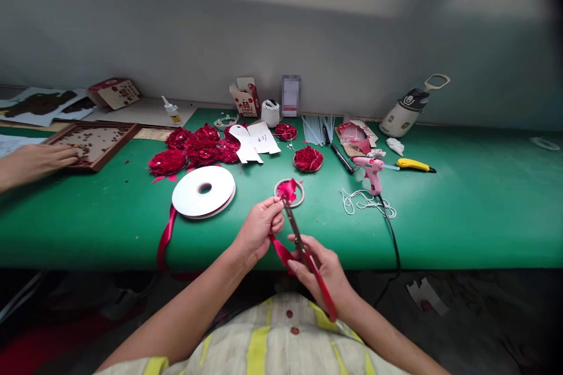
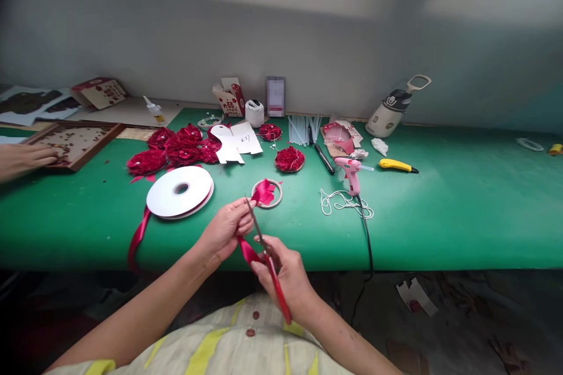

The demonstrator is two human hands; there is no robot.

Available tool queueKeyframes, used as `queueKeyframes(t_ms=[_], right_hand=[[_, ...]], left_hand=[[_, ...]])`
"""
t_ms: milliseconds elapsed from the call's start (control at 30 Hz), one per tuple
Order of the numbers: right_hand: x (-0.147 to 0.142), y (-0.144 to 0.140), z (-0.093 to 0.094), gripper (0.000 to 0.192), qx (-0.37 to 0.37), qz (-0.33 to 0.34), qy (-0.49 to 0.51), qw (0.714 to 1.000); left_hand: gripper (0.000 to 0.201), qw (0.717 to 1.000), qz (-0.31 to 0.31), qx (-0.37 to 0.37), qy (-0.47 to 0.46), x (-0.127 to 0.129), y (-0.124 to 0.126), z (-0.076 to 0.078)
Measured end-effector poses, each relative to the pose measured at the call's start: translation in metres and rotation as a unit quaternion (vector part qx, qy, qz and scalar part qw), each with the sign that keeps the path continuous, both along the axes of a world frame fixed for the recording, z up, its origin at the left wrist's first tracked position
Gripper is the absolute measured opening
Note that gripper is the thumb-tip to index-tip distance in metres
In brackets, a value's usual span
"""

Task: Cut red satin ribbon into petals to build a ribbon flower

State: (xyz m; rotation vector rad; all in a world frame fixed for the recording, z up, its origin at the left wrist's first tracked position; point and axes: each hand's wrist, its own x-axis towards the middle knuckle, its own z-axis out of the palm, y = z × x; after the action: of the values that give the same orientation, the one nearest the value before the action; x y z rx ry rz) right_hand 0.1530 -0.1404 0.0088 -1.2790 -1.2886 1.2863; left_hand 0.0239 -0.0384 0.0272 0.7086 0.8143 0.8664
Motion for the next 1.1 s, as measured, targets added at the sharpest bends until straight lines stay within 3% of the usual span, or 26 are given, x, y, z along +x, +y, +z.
queueKeyframes(t_ms=[100, 233, 333, 467, 633, 833, 1100], right_hand=[[0.027, 0.002, 0.016, 0.037, -0.022, -0.015, -0.053, 0.998], [0.063, 0.007, 0.032, 0.029, -0.055, 0.066, -0.114, 0.99], [0.075, 0.014, 0.037, 0.028, -0.072, 0.112, -0.121, 0.984], [0.073, 0.031, 0.041, 0.027, -0.033, 0.114, -0.203, 0.972], [0.061, 0.053, 0.038, 0.031, -0.014, 0.094, -0.284, 0.954], [0.053, 0.066, 0.032, 0.033, -0.025, 0.106, -0.299, 0.948], [0.053, 0.08, 0.031, 0.031, -0.046, 0.114, -0.291, 0.949]], left_hand=[[0.019, 0.997, 0.021, 0.049, 0.053, -0.005, 0.002, -0.003], [0.022, 0.992, 0.001, 0.08, 0.102, -0.009, 0.002, 0.004], [0.023, 0.99, -0.032, 0.092, 0.102, -0.007, 0.004, 0.01], [0.024, 0.99, -0.06, 0.076, 0.108, -0.003, 0.011, 0.009], [0.025, 0.99, -0.035, 0.058, 0.128, 0.001, 0.016, -0.006], [0.026, 0.99, -0.005, 0.031, 0.138, 0.004, 0.022, -0.018], [0.023, 0.988, 0.007, 0.007, 0.157, 0.006, 0.032, -0.023]])
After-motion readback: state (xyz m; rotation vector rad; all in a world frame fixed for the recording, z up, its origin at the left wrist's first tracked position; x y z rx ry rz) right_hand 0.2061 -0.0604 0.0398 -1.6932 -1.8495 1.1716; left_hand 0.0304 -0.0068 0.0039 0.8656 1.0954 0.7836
